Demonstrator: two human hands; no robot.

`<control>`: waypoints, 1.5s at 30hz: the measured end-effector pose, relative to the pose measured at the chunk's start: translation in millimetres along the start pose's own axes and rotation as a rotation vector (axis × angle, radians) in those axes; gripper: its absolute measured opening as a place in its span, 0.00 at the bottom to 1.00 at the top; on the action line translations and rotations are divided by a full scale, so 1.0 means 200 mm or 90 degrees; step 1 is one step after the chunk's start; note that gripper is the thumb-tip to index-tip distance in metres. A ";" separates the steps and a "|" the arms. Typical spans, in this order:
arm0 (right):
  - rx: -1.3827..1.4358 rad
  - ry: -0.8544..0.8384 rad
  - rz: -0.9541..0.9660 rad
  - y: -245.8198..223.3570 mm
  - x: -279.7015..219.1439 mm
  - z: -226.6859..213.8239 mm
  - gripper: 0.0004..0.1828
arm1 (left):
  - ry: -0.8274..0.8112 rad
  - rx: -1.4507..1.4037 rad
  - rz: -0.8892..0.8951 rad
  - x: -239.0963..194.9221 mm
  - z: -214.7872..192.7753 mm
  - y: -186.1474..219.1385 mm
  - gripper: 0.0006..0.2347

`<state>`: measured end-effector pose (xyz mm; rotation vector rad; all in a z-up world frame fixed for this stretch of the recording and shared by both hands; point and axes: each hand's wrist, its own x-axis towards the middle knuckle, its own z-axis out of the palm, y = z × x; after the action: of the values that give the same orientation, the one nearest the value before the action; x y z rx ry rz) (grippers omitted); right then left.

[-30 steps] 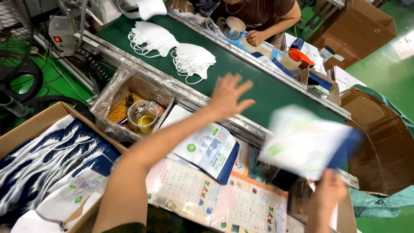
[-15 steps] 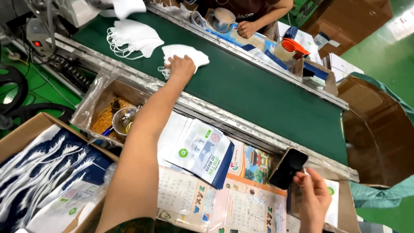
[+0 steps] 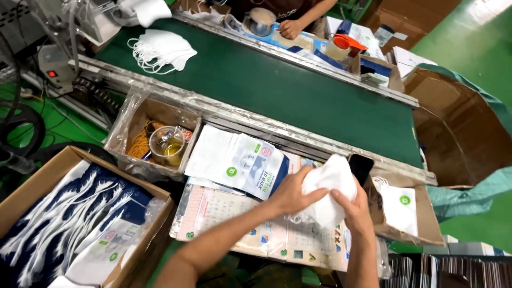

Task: Packaging face masks into plastic sleeves and bags in a manufacturing facility.

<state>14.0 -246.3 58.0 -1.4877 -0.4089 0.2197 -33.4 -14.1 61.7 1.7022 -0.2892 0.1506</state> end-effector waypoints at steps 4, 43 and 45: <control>-0.060 0.073 0.040 -0.03 -0.24 -0.13 0.33 | 0.017 -0.070 -0.006 -0.14 -0.02 -0.16 0.26; -0.487 -0.060 -0.052 0.47 -0.37 0.05 0.33 | -0.098 0.190 0.120 -0.31 0.29 -0.41 0.16; -0.197 -0.013 -0.013 0.33 -0.32 0.13 0.48 | -0.236 0.217 0.137 -0.30 0.27 -0.48 0.09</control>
<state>-47.9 -241.0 -14.7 -1.7852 -0.4910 0.1603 -67.2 -49.1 -53.1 2.0320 -0.7595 0.0417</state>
